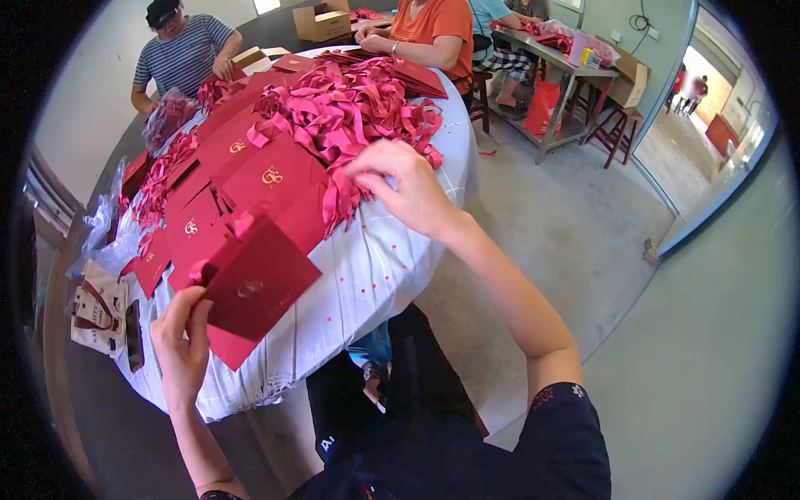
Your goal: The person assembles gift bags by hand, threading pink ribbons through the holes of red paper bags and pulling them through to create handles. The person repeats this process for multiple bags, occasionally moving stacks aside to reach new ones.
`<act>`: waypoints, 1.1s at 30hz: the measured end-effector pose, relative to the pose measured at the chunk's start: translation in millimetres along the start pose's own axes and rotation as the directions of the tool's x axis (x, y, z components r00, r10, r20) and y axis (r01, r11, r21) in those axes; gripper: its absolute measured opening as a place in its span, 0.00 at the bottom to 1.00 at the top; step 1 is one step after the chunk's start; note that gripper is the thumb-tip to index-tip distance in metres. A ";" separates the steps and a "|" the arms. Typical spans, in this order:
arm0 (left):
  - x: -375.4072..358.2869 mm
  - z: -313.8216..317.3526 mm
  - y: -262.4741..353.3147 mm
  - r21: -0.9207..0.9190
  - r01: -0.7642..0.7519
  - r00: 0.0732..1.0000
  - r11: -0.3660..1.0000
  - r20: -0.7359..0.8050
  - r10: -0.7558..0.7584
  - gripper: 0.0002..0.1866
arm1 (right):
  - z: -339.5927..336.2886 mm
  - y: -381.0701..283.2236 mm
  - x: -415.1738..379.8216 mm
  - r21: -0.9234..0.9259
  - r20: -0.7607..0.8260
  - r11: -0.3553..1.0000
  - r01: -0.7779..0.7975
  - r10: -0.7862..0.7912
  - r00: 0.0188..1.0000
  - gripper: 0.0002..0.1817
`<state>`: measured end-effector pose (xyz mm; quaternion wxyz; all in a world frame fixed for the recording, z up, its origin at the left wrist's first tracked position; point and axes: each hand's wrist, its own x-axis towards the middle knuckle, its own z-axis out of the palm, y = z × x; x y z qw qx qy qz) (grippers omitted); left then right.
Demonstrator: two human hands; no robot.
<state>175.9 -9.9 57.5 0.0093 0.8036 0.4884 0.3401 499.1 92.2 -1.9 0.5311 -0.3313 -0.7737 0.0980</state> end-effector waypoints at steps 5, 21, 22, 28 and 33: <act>-0.9 24.2 -0.2 0.022 0.000 0.997 1.000 -0.074 0.002 0.06 | 22.9 36.3 -15.7 -0.273 0.174 0.961 0.047 0.002 0.985 0.14; 1.8 31.6 -6.1 0.153 0.013 0.999 0.988 -0.053 -0.005 0.06 | 29.2 16.4 13.5 -0.372 0.221 0.907 0.200 -0.122 0.968 0.08; 2.8 31.4 -5.9 0.142 0.020 0.999 0.990 -0.048 -0.013 0.06 | 30.0 13.8 17.5 -0.258 0.168 0.952 0.165 -0.124 0.978 0.06; 2.9 27.9 -1.8 0.112 0.012 0.999 0.994 -0.039 -0.008 0.08 | 31.9 1.8 56.3 0.239 0.118 0.964 -0.118 0.092 0.989 0.06; 2.8 27.3 -2.5 0.097 0.000 1.000 0.995 -0.026 0.002 0.09 | 29.8 -60.6 84.4 0.257 0.064 0.964 0.068 -0.087 0.994 0.08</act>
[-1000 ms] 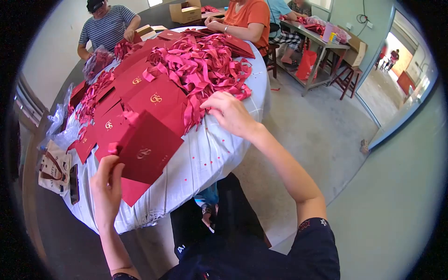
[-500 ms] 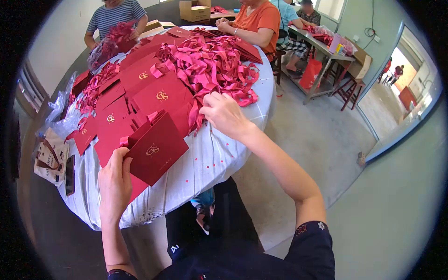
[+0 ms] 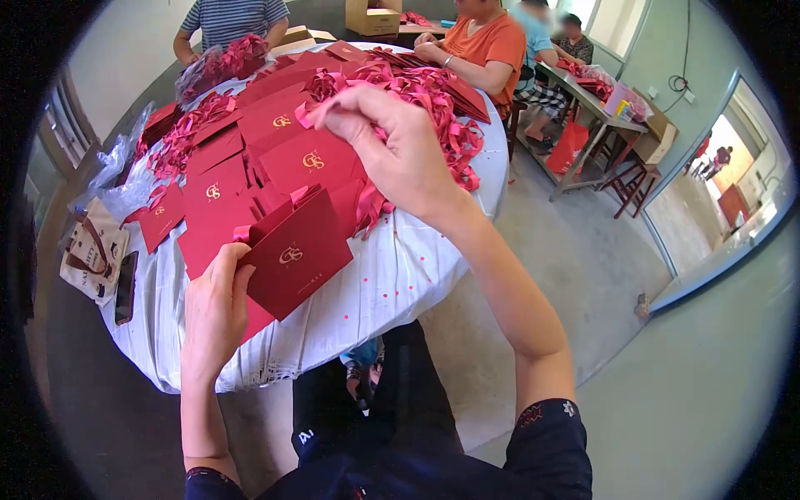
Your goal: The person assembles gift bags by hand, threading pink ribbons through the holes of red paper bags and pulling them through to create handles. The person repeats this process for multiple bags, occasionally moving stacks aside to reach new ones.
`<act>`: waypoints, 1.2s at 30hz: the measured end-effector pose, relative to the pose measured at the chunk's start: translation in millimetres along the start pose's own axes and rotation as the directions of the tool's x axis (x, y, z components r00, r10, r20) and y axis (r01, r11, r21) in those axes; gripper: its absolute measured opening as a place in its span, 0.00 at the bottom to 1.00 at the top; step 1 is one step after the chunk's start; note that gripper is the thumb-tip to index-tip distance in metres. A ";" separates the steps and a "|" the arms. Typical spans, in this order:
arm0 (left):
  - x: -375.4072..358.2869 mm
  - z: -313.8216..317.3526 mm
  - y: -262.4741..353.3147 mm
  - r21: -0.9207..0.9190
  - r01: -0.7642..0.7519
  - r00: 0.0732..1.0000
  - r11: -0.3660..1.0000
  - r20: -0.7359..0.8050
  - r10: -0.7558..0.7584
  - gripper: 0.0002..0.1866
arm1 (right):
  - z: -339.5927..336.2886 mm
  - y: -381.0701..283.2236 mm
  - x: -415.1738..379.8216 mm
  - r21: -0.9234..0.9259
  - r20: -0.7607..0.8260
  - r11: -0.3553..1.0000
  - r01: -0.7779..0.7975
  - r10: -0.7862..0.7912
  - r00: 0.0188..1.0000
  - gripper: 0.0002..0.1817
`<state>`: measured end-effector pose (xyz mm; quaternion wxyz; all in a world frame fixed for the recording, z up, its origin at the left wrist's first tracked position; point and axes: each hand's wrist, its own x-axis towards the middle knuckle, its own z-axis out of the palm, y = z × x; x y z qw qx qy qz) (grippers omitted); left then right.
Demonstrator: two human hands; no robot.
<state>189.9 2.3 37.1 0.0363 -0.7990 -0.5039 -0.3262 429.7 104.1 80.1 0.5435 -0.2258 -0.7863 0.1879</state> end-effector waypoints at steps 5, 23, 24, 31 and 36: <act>3.2 -3.6 -9.0 -0.033 0.000 0.999 0.999 0.034 0.001 0.09 | -4.4 -57.7 -3.9 0.472 0.073 0.877 -0.092 0.065 0.995 0.05; 12.9 -9.3 -42.7 -0.606 0.427 0.893 0.671 0.399 -0.208 0.08 | 112.7 -21.5 -71.3 0.012 0.030 0.940 -0.340 0.340 0.940 0.05; 13.0 -9.7 -42.5 -0.612 0.450 0.880 0.650 0.429 -0.205 0.08 | 113.9 -22.1 -71.4 0.012 0.031 0.940 -0.340 0.340 0.940 0.05; 12.8 -7.1 -44.3 -0.660 0.462 0.873 0.592 0.457 -0.171 0.09 | 113.1 -27.0 -70.5 -0.035 0.070 0.929 -0.367 0.369 0.927 0.04; 12.6 -6.2 -36.7 -0.698 0.442 0.894 0.564 0.396 -0.210 0.08 | 111.4 -27.9 -69.2 -0.095 0.077 0.937 -0.336 0.344 0.936 0.04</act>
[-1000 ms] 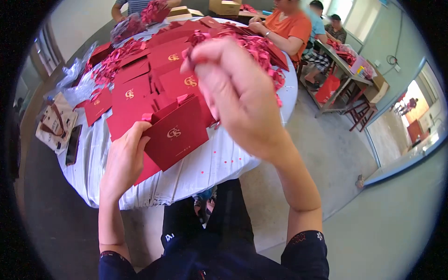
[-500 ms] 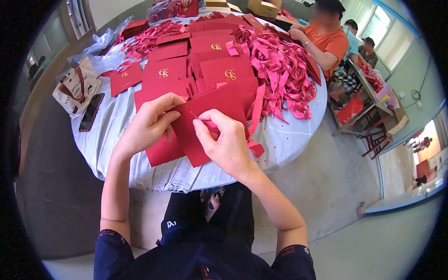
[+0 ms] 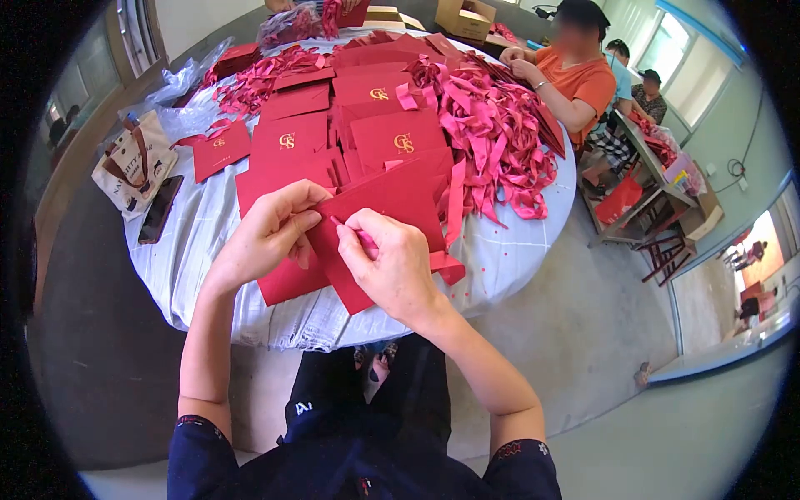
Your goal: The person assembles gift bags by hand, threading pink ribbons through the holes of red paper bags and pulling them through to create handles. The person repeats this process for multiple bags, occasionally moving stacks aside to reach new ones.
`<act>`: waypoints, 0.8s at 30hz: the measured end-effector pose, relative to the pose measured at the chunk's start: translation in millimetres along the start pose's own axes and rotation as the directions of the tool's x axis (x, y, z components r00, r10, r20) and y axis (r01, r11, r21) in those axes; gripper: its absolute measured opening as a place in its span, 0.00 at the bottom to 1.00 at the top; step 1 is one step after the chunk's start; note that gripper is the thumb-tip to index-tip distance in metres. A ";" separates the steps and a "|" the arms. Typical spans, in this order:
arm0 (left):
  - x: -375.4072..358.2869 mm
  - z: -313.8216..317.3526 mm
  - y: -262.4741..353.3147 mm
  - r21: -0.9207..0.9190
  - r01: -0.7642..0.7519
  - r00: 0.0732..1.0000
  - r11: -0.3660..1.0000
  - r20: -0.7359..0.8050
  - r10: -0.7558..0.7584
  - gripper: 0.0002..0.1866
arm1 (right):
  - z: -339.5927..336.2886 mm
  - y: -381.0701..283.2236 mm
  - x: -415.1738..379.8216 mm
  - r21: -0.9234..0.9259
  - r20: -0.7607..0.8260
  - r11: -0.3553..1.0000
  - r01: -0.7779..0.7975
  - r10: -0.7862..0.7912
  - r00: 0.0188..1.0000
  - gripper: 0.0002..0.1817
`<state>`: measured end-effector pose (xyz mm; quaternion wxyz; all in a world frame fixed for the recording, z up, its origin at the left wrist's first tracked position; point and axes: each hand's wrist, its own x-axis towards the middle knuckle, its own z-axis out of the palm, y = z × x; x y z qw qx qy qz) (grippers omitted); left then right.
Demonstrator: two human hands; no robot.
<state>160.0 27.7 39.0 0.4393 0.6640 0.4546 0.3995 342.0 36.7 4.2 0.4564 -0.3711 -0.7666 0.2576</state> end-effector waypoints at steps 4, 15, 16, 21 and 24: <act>0.2 2.3 2.0 0.022 -0.043 0.999 0.999 0.010 0.043 0.08 | 0.9 -2.4 -3.9 0.150 -0.021 0.985 -0.082 0.086 0.996 0.04; -1.0 14.6 2.0 0.351 -0.294 0.943 0.889 -0.044 0.329 0.09 | -4.1 -7.1 -7.5 0.157 -0.036 0.972 -0.173 0.181 0.983 0.06; -2.2 18.5 2.4 0.350 -0.296 0.943 0.889 -0.040 0.330 0.09 | -4.6 -7.8 -7.8 0.156 -0.039 0.972 -0.175 0.183 0.982 0.06; -5.8 35.1 5.1 0.627 -0.360 0.866 0.691 -0.052 0.498 0.10 | -7.5 -4.6 -9.3 0.234 -0.029 0.954 -0.188 0.200 0.979 0.09; -5.2 36.9 6.7 0.646 -0.375 0.855 0.665 -0.036 0.517 0.10 | -10.0 -3.8 -9.3 0.319 0.015 0.920 -0.229 0.237 0.971 0.11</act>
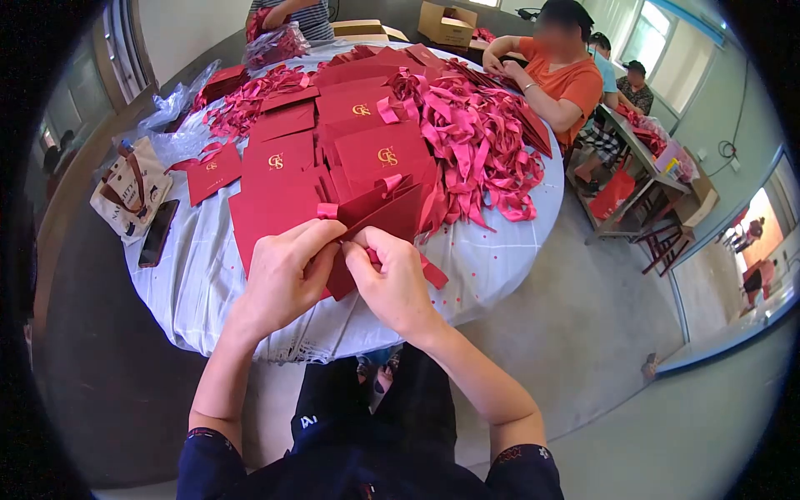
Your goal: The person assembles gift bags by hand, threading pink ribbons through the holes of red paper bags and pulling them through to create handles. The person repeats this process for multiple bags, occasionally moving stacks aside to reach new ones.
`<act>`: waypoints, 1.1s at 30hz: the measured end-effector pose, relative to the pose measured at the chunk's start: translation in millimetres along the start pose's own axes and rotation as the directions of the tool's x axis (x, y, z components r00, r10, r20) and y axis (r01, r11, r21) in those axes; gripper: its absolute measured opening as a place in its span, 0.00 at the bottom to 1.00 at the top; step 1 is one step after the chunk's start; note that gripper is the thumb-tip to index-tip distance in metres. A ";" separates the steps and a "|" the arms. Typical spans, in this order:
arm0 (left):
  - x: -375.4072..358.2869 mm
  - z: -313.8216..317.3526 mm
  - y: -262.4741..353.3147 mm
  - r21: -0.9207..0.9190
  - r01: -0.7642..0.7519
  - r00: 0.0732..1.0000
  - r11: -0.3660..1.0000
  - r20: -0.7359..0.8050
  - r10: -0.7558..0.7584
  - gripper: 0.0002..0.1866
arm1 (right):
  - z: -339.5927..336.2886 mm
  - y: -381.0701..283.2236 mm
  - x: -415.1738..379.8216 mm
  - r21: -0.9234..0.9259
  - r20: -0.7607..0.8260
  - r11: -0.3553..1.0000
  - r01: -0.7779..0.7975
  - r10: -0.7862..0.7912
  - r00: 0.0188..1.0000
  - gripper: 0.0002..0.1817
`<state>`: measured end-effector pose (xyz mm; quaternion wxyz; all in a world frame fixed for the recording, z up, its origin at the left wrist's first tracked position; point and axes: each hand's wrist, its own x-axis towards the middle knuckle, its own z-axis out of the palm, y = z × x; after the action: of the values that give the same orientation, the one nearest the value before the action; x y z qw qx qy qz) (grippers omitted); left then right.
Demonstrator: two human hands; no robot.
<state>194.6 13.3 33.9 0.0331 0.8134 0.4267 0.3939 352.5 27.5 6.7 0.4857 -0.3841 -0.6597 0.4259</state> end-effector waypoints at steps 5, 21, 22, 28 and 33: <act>-0.9 3.7 3.9 0.076 -0.008 1.000 0.997 0.003 0.008 0.11 | 0.2 3.9 -3.5 0.145 0.036 0.987 -0.075 0.070 0.997 0.10; -1.5 7.4 10.0 0.154 -0.042 0.999 0.987 0.028 0.038 0.14 | 10.1 9.6 -12.7 0.104 -0.075 0.995 -0.001 0.009 0.997 0.09; -2.1 7.7 9.9 0.153 -0.045 0.999 0.987 0.029 0.041 0.14 | 11.5 10.3 -11.3 0.009 -0.108 0.995 0.104 -0.103 0.989 0.09; -2.8 9.3 11.4 0.178 -0.039 0.999 0.983 0.035 0.033 0.14 | 11.2 15.4 -12.4 -0.125 -0.149 0.970 0.206 -0.224 0.963 0.07; -4.6 10.8 13.8 0.148 -0.056 0.998 0.987 0.033 0.052 0.15 | 3.1 7.0 -6.8 -0.151 -0.109 0.971 0.186 -0.204 0.973 0.05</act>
<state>209.5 4.3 29.0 -0.0319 0.8305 0.4322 0.3500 351.7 23.1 -2.5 0.5371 -0.3761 -0.6911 0.3041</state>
